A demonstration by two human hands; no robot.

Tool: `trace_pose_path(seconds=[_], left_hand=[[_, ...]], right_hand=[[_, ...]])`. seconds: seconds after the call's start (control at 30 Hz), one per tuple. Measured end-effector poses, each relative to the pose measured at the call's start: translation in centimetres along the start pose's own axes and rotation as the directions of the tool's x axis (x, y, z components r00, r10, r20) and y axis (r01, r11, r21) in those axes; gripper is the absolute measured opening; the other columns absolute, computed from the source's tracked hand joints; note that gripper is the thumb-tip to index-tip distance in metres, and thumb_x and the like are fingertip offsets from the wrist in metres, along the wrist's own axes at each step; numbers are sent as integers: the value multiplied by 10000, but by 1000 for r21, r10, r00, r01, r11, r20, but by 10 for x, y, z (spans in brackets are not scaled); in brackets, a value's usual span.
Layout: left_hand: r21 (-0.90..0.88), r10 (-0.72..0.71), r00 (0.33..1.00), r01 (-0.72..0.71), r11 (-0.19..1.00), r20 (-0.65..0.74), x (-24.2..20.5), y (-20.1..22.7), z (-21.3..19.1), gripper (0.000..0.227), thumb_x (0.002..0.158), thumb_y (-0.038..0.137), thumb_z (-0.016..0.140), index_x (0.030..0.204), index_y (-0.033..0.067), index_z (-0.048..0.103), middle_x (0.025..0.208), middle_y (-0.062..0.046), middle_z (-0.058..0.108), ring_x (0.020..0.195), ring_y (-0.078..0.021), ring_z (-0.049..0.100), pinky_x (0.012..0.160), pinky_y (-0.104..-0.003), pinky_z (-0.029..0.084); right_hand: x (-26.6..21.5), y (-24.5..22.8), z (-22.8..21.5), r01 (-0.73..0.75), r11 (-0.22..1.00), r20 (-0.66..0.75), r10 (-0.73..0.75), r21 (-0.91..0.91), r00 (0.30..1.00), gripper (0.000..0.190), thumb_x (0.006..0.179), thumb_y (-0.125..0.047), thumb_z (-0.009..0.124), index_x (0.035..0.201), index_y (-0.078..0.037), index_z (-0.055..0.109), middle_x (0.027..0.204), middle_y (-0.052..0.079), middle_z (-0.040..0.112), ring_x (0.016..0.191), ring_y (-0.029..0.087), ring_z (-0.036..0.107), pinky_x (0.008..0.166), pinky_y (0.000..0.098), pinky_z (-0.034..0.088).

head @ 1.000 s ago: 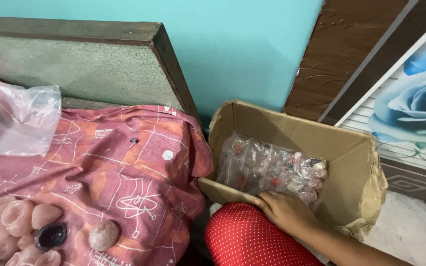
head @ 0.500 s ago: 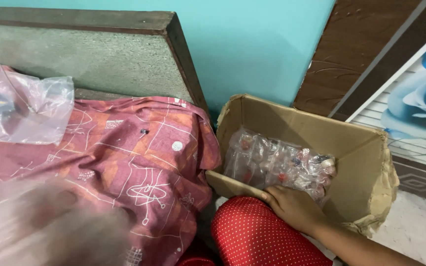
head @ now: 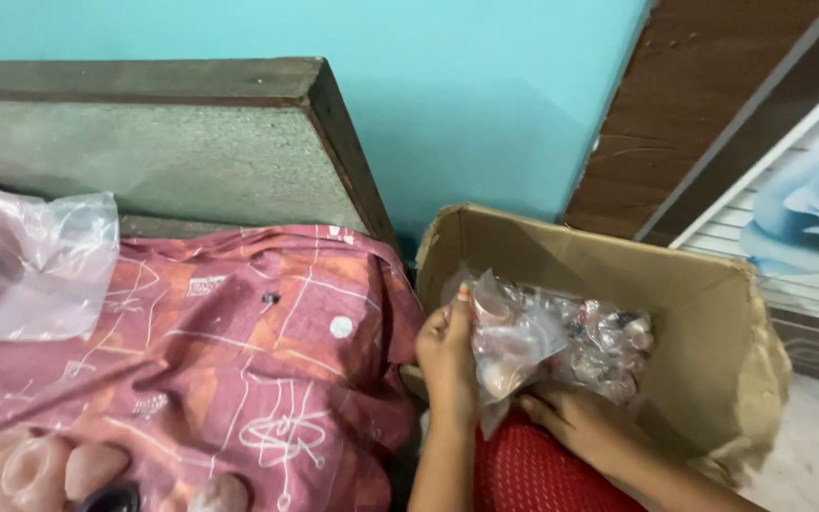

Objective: The recorder is sorting and organizing various wax-like shapes and candle-making supplies between a bed surface and a cardboard box.

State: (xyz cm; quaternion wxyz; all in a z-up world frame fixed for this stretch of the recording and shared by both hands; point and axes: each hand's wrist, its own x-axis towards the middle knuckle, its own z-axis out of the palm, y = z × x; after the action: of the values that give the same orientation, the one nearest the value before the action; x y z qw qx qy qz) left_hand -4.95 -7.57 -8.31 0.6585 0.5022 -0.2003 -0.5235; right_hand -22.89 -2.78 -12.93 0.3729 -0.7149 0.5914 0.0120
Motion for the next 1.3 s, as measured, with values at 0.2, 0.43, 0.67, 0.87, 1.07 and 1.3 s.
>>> trace_pose_path(seconds=[0.2,0.43,0.67,0.87,1.07,1.3], left_hand=[[-146,-124,983,144,979,139,14,-1,-11,297,950,286,645,794,37,688,709,-25,665,580,-106,566,533,-261,450],[-103,-204,977,209,972,60,17,-12,-16,344,939,331,638,820,16,706,739,-53,702,611,-127,619,569,-275,498],[-220,-267,962,250,943,-52,14,6,-16,360,940,359,615,957,8,692,868,-97,730,730,-173,693,646,-312,562],[-353,-149,980,95,931,-130,20,-4,-22,353,963,317,564,1072,13,708,1040,-78,741,914,-163,699,796,-299,562],[-327,-62,979,-5,945,-194,28,3,-27,340,966,303,568,1096,12,687,1031,-87,721,885,-186,689,747,-323,560],[-388,-239,907,93,917,-347,29,14,-22,326,945,319,598,1082,39,692,1019,-70,732,861,-195,700,721,-343,572]], right_hand=[[16,-16,-19,-4,825,-164,118,565,979,510,935,-356,593,1409,-184,511,1338,80,625,1229,267,626,1054,425,530],[13,-63,-95,583,809,-543,-458,72,704,465,772,-44,740,1219,-138,656,1329,75,644,1318,263,527,1132,442,365],[4,-59,-118,635,771,-518,-526,45,675,169,771,-55,751,913,-146,759,1078,26,775,1082,173,724,944,325,561],[-23,-45,-135,468,872,-760,-399,-141,513,85,903,-49,686,975,-95,686,1096,67,704,1046,155,690,942,280,603],[49,29,-88,323,849,-421,-496,-418,760,121,892,-129,669,995,-151,729,956,-27,736,944,119,680,900,312,560],[85,72,-61,274,946,-424,-322,-173,846,147,815,-227,706,929,-147,753,974,-20,760,1004,159,689,906,353,559]])
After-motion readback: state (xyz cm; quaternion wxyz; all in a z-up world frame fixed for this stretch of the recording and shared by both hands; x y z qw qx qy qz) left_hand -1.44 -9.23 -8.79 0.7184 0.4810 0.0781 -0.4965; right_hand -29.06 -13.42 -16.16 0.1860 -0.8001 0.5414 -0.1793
